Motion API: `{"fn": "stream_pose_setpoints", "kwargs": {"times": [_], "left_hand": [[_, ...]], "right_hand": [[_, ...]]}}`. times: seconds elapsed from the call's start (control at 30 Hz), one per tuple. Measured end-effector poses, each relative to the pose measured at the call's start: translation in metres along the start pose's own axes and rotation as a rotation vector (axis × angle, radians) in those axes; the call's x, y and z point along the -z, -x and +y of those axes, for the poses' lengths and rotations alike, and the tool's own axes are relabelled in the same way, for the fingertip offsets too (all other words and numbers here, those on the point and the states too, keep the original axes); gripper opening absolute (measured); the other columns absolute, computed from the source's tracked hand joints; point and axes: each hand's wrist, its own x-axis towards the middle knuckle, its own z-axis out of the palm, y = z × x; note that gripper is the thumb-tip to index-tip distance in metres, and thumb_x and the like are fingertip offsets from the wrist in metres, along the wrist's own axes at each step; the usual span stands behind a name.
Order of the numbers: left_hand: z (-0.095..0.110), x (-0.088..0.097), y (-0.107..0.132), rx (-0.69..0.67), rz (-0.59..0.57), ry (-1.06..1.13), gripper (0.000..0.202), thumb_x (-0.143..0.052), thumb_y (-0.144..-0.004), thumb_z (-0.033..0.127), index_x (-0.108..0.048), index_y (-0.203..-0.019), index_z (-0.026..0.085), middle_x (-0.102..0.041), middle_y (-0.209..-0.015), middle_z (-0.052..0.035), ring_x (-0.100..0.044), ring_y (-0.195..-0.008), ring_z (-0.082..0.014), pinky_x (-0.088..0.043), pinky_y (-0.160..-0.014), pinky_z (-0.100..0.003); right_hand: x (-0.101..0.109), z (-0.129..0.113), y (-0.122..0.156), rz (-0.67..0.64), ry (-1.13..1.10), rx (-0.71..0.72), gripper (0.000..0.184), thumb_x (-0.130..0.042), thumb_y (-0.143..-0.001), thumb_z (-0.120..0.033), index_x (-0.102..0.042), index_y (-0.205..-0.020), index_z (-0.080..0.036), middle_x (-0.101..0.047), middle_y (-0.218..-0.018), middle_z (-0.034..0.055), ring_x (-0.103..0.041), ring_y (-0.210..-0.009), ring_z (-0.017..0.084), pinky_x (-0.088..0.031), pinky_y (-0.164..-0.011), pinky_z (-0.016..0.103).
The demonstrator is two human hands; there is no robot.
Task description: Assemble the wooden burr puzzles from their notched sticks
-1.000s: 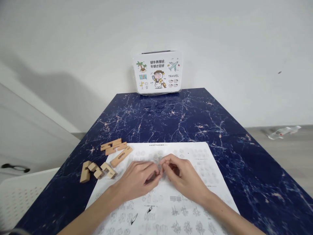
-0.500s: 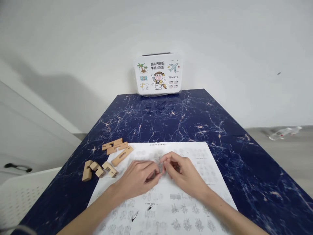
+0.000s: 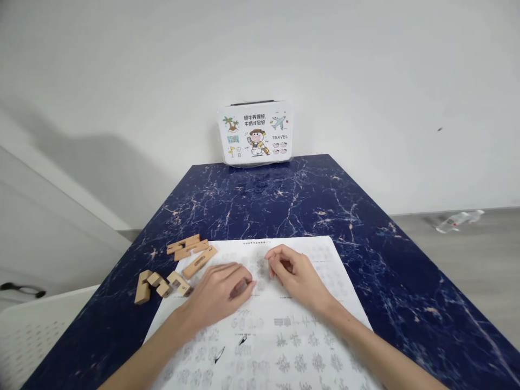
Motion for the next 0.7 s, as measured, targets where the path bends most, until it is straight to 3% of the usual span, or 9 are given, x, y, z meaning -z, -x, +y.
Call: {"fn": "stream_pose_setpoints", "kwargs": {"times": [0.07,0.17,0.23,0.33,0.43,0.5,0.7], "left_hand": [[-0.009,0.014,-0.002,0.060,0.048,-0.064,0.017,-0.054,-0.100,0.025,-0.059,-0.085,0.021,-0.064,-0.074,0.0006,-0.062,-0.072,-0.0181,-0.047,-0.069,-0.032],[-0.034,0.040,-0.002,0.192,0.033,-0.118,0.013,-0.059,-0.098,0.033,-0.062,-0.100,0.021,-0.070,-0.104,-0.0070,-0.064,-0.101,-0.0257,-0.050,-0.093,-0.042],[-0.054,0.058,0.002,0.316,-0.033,-0.154,0.032,-0.062,-0.095,0.043,-0.061,-0.118,0.021,-0.066,-0.129,-0.0121,-0.058,-0.125,-0.0325,-0.046,-0.105,-0.048],[-0.081,0.083,0.014,0.522,-0.222,-0.174,0.081,-0.067,-0.085,0.063,-0.044,-0.149,0.019,-0.042,-0.162,-0.0196,-0.035,-0.151,-0.0440,-0.034,-0.119,-0.060],[-0.095,0.100,0.022,0.639,-0.443,-0.172,0.113,-0.068,-0.076,0.075,-0.026,-0.162,0.014,-0.023,-0.171,-0.0239,-0.026,-0.155,-0.0486,-0.029,-0.121,-0.065],[-0.098,0.106,0.024,0.676,-0.485,-0.157,0.118,-0.070,-0.073,0.074,-0.026,-0.163,0.013,-0.028,-0.169,-0.0246,-0.033,-0.153,-0.0477,-0.034,-0.119,-0.061],[-0.098,0.105,0.018,0.677,-0.405,-0.161,0.098,-0.073,-0.073,0.065,-0.043,-0.156,0.021,-0.058,-0.153,-0.0166,-0.059,-0.135,-0.0424,-0.050,-0.107,-0.051]], "right_hand": [[0.001,-0.001,-0.001,-0.002,-0.016,-0.008,0.032,-0.053,-0.101,-0.051,-0.062,-0.100,-0.021,-0.060,-0.071,0.0013,-0.048,-0.057,0.015,-0.037,-0.054,0.029],[0.001,-0.001,-0.001,-0.011,-0.041,-0.011,0.032,-0.052,-0.102,-0.051,-0.062,-0.101,-0.021,-0.060,-0.072,0.0012,-0.047,-0.056,0.015,-0.035,-0.052,0.029],[0.001,-0.001,0.000,-0.014,-0.052,-0.006,0.031,-0.053,-0.101,-0.051,-0.062,-0.100,-0.021,-0.061,-0.073,0.0010,-0.048,-0.056,0.015,-0.035,-0.052,0.029],[0.001,-0.001,0.000,-0.023,-0.061,0.002,0.032,-0.053,-0.100,-0.051,-0.063,-0.099,-0.021,-0.062,-0.073,0.0007,-0.049,-0.057,0.015,-0.035,-0.052,0.028],[0.001,-0.002,0.001,-0.030,-0.057,0.010,0.031,-0.053,-0.100,-0.051,-0.062,-0.097,-0.022,-0.062,-0.073,0.0006,-0.049,-0.057,0.015,-0.035,-0.053,0.028],[0.001,-0.002,0.001,-0.033,-0.052,0.015,0.030,-0.052,-0.100,-0.050,-0.062,-0.096,-0.022,-0.062,-0.073,0.0007,-0.049,-0.057,0.015,-0.035,-0.053,0.028],[0.003,0.003,0.000,-0.037,-0.073,0.041,0.026,-0.053,-0.100,-0.046,-0.062,-0.098,-0.021,-0.064,-0.074,0.0007,-0.051,-0.058,0.015,-0.037,-0.055,0.029]]}}
